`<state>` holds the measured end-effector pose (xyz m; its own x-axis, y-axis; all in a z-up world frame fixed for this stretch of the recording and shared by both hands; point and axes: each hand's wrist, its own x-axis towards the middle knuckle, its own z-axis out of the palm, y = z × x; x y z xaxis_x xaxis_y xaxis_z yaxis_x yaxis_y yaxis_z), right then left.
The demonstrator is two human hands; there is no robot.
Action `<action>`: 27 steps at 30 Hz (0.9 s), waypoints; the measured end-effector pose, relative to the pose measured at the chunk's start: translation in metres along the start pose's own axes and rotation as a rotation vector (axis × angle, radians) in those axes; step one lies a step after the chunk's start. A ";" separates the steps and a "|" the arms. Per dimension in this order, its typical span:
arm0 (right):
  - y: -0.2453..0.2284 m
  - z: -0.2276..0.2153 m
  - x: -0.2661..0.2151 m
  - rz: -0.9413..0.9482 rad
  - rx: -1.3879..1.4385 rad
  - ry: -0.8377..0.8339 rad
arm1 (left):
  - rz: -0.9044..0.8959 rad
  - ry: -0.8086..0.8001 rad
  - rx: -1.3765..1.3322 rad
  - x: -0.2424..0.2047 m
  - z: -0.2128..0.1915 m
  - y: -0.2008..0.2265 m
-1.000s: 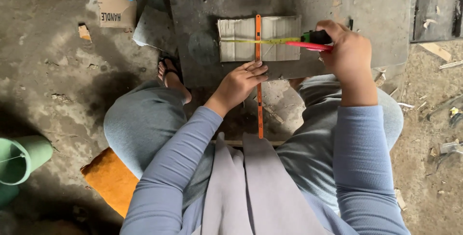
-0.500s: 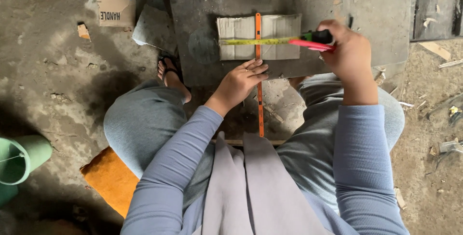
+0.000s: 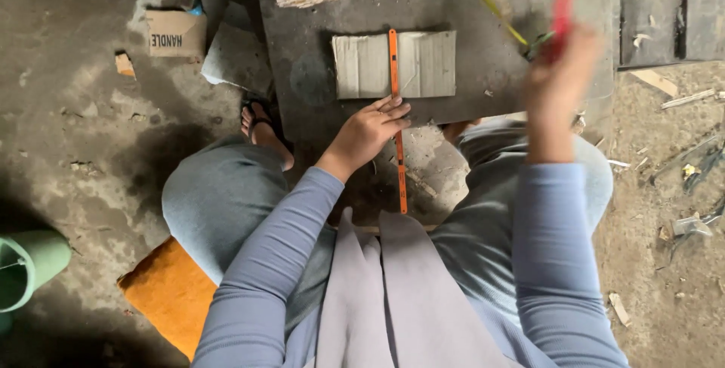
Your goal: Measuring and cutting small rectangular pieces of cardboard using a utility knife and a tape measure.
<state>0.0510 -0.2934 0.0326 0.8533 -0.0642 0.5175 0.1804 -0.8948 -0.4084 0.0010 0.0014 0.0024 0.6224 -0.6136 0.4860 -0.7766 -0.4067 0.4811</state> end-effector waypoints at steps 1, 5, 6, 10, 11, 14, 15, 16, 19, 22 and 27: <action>-0.032 0.005 0.004 -0.002 0.001 0.005 | 0.004 0.001 0.004 0.001 0.000 -0.002; -0.118 0.013 -0.022 0.887 0.974 -0.298 | 0.027 0.064 0.095 0.002 -0.004 -0.001; -0.128 0.013 -0.035 0.452 0.465 -0.596 | 0.065 0.173 0.172 0.006 -0.007 -0.001; -0.116 0.048 -0.052 0.358 0.516 -0.577 | 0.093 0.195 0.196 0.017 -0.049 0.003; -0.108 0.058 -0.054 0.324 0.463 -0.574 | 0.107 0.203 0.217 0.018 -0.058 0.004; -0.117 0.051 -0.044 0.284 0.354 -0.617 | 0.116 0.206 0.274 0.016 -0.068 -0.008; -0.127 0.042 -0.038 0.275 0.297 -0.666 | 0.108 0.202 0.310 0.013 -0.068 -0.015; -0.136 0.038 -0.036 0.268 0.297 -0.674 | 0.099 0.206 0.313 0.009 -0.065 -0.020; -0.154 0.034 -0.031 0.170 0.239 -0.724 | -0.056 0.041 0.380 0.000 -0.051 -0.038; -0.156 0.042 -0.036 0.130 0.093 -0.785 | -0.204 -0.072 0.389 -0.005 -0.035 -0.044; -0.152 0.049 -0.041 0.028 -0.156 -0.787 | -0.406 -0.275 0.246 0.006 -0.036 -0.042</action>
<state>0.0127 -0.1327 0.0365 0.9617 0.1907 -0.1969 0.1328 -0.9525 -0.2739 0.0410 0.0397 0.0116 0.8540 -0.5152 0.0726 -0.4998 -0.7735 0.3897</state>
